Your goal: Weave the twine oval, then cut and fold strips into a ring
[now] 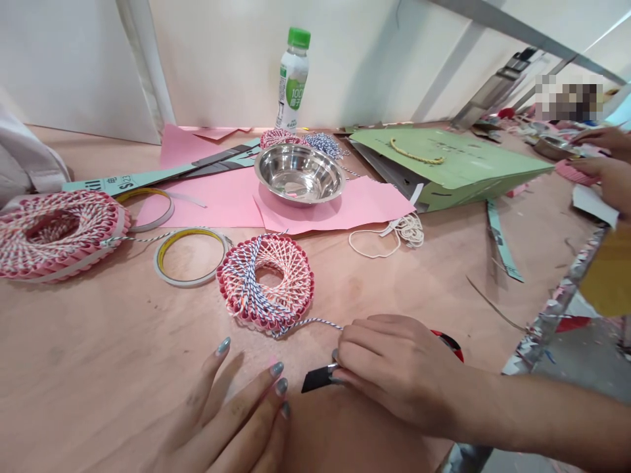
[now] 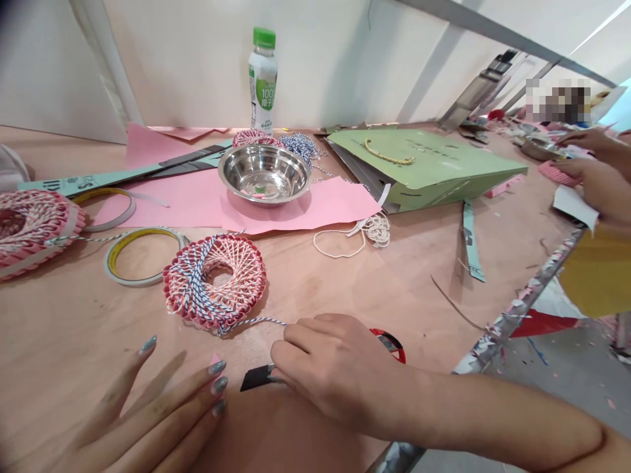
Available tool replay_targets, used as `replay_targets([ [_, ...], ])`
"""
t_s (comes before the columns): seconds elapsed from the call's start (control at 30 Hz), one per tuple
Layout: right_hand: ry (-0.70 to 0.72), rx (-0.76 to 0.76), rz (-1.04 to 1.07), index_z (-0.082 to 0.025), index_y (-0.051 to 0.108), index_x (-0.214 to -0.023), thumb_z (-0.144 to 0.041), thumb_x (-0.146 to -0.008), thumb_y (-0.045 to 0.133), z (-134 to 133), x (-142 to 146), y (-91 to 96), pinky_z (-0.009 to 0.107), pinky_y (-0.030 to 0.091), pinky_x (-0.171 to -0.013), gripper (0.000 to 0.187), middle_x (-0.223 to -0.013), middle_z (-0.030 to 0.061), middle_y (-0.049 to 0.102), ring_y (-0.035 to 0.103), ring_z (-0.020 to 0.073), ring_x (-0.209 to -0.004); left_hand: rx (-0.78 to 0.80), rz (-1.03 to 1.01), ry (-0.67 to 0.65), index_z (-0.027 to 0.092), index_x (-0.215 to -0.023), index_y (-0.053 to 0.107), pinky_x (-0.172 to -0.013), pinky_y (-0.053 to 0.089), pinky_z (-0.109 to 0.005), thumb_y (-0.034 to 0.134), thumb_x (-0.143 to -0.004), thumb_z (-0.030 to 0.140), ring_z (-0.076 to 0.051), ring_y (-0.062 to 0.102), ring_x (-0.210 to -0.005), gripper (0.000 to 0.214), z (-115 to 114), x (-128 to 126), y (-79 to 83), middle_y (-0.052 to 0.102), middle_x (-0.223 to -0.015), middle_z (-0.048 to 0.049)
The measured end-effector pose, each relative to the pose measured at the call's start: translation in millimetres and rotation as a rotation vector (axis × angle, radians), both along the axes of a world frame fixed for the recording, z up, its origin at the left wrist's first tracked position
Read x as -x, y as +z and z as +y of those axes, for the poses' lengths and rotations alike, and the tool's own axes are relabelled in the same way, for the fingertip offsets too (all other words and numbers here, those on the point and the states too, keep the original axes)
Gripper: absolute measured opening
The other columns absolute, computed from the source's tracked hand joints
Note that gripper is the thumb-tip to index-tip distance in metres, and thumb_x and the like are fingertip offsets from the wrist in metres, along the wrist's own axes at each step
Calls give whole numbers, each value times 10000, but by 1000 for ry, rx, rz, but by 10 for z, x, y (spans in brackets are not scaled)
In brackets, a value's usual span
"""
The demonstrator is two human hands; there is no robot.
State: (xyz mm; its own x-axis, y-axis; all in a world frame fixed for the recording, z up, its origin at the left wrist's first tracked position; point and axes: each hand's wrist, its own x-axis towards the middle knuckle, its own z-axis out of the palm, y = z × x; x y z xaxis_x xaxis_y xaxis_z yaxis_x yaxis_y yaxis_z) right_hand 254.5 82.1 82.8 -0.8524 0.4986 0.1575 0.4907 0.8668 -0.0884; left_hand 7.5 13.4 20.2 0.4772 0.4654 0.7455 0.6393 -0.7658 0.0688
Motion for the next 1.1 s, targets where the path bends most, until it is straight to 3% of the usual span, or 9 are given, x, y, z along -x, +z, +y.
replay_targets([
  [0.2, -31, -11, 14, -181, 533, -773, -262, -1064, 376, 4, 13, -1, 291, 306, -606, 340, -710, 5, 581, 464, 143, -615, 77, 115, -31, 168, -938, 717, -1270, 186, -538, 456, -1008, 56, -194, 482, -1387, 293, 9, 51, 80, 754, -1001, -1],
  [0.53, -12, 25, 15, -179, 537, -779, -279, -1057, 407, 13, -16, -21, 294, 309, -597, 323, -720, 2, 569, 447, 141, -615, 88, 113, -28, 168, -932, 721, -1267, 178, -533, 452, -1018, 70, -169, 596, -1262, 299, -26, 81, 114, 753, -989, 0],
  [0.77, -7, 3, 1, -181, 536, -761, -268, -1061, 403, 16, -24, 3, 293, 302, -600, 339, -707, -1, 563, 444, 138, -614, 79, 87, -32, 165, -941, 718, -1269, 170, -536, 442, -1020, 70, -189, 531, -1336, 303, -20, 81, 88, 753, -998, -4],
  [0.93, 19, 108, 38, -175, 562, -806, -316, -1080, 359, 21, -25, 16, 285, 325, -616, 368, -739, 6, 592, 473, 133, -641, 17, 45, -52, 151, -893, 720, -1256, 213, -558, 450, -1012, 57, -235, 452, -1411, 310, 11, 66, 36, 756, -979, -19],
  [1.1, 27, 212, 69, -162, 593, -878, -310, -1080, 312, 44, -2, 67, 288, 369, -692, 376, -818, 51, 606, 503, 159, -726, 122, 82, -45, 152, -933, 717, -1267, 218, -514, 446, -1033, 103, -174, 601, -1263, 294, -30, 104, 97, 776, -1021, -5],
])
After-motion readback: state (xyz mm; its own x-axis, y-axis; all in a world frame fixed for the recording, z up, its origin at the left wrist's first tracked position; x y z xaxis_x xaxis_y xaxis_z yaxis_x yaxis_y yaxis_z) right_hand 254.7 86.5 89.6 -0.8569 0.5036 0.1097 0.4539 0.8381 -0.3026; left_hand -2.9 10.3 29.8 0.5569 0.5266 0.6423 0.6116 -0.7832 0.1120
